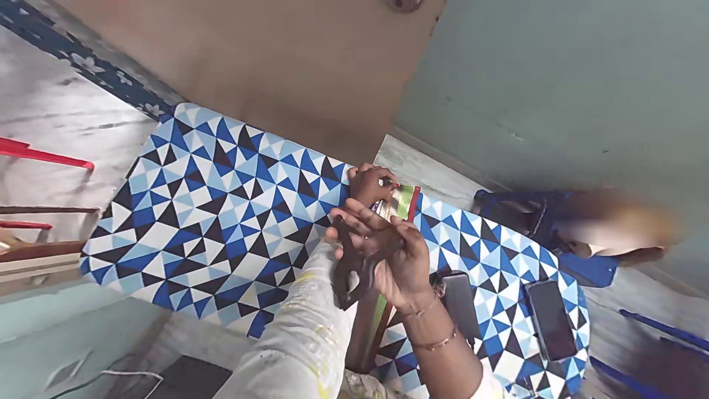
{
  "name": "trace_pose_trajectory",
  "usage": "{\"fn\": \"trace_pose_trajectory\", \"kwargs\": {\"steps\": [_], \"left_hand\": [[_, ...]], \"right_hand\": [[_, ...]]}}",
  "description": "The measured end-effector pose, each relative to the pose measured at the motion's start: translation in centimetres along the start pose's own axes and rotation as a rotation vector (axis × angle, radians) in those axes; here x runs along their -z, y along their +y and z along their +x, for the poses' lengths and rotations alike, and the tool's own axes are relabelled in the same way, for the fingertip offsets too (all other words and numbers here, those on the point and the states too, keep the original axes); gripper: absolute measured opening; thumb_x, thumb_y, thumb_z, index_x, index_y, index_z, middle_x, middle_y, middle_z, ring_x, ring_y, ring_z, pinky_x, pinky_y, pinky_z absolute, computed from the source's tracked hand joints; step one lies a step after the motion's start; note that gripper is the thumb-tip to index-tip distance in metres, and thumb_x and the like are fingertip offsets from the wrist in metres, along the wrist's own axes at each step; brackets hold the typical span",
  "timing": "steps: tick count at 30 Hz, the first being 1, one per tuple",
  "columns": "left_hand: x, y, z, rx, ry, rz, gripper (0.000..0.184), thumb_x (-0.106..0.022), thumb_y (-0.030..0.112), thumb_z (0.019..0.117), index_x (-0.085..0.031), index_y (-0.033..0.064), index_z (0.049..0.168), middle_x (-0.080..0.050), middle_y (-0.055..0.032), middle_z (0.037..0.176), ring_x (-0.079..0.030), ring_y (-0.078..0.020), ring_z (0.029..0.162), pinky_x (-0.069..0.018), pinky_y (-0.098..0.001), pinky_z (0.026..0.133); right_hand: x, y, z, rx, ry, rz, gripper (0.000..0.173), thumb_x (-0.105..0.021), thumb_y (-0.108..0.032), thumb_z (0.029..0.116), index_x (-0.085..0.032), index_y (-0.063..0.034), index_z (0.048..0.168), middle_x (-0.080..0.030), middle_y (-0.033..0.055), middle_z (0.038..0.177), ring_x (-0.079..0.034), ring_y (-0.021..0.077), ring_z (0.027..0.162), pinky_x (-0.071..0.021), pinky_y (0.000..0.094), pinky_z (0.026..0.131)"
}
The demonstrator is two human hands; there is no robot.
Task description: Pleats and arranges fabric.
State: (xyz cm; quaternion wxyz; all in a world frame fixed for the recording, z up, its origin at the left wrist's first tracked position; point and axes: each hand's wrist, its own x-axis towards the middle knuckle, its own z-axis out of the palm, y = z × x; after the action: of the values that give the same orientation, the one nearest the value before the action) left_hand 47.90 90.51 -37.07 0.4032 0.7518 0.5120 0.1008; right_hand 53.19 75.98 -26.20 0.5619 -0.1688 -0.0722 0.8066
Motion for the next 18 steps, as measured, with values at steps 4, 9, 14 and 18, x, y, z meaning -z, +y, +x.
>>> {"fn": "trace_pose_trajectory", "kwargs": {"steps": [4,9,14,18], "left_hand": [[0.9,0.4,-0.5,-0.002,-0.018,-0.028,0.02,-0.075,0.03,0.0911,-0.078,0.0235,0.109,-0.074,0.0002,0.11,-0.057,-0.0229,0.122,-0.0269,-0.0564,0.109],[0.2,0.4,-0.4,0.023,0.009,0.001,0.019,-0.074,0.032,0.0929,-0.078,0.024,0.109,-0.073,-0.0015,0.113,-0.057,-0.0229,0.122,-0.0278,-0.0555,0.109],[-1.0,-1.1,0.4,-0.052,0.066,-0.005,0.022,-0.076,0.034,0.0874,-0.08,0.0223,0.106,-0.075,-0.004,0.111,-0.058,-0.0286,0.123,-0.0277,-0.0629,0.107],[-0.9,-0.8,0.6,0.003,0.018,0.003,0.021,-0.079,0.034,0.0886,-0.079,0.025,0.108,-0.074,-0.0007,0.115,-0.056,-0.0258,0.126,-0.0253,-0.0613,0.11]], "right_hand": [[2.1,0.0,0.5,-0.016,0.029,0.195,0.083,-0.027,-0.065,0.0975,-0.06,0.0014,0.135,-0.065,0.0247,0.13,-0.067,0.0352,0.117,-0.0577,0.0432,0.093],[3.7,-1.9,0.1,0.044,0.039,0.135,0.084,-0.041,-0.069,0.0917,-0.06,0.0001,0.136,-0.067,0.0223,0.125,-0.07,0.0299,0.105,-0.0587,0.0403,0.088],[6.1,-5.9,-0.3,0.185,-0.027,-0.024,0.085,-0.064,-0.057,0.0822,-0.053,0.0002,0.145,-0.063,0.0206,0.129,-0.068,0.0242,0.103,-0.0565,0.0345,0.089],[7.2,-10.4,0.4,0.316,0.02,-0.183,0.071,-0.073,-0.037,0.0822,-0.058,0.0014,0.14,-0.067,0.0178,0.126,-0.069,0.0245,0.109,-0.0575,0.0374,0.092]]}}
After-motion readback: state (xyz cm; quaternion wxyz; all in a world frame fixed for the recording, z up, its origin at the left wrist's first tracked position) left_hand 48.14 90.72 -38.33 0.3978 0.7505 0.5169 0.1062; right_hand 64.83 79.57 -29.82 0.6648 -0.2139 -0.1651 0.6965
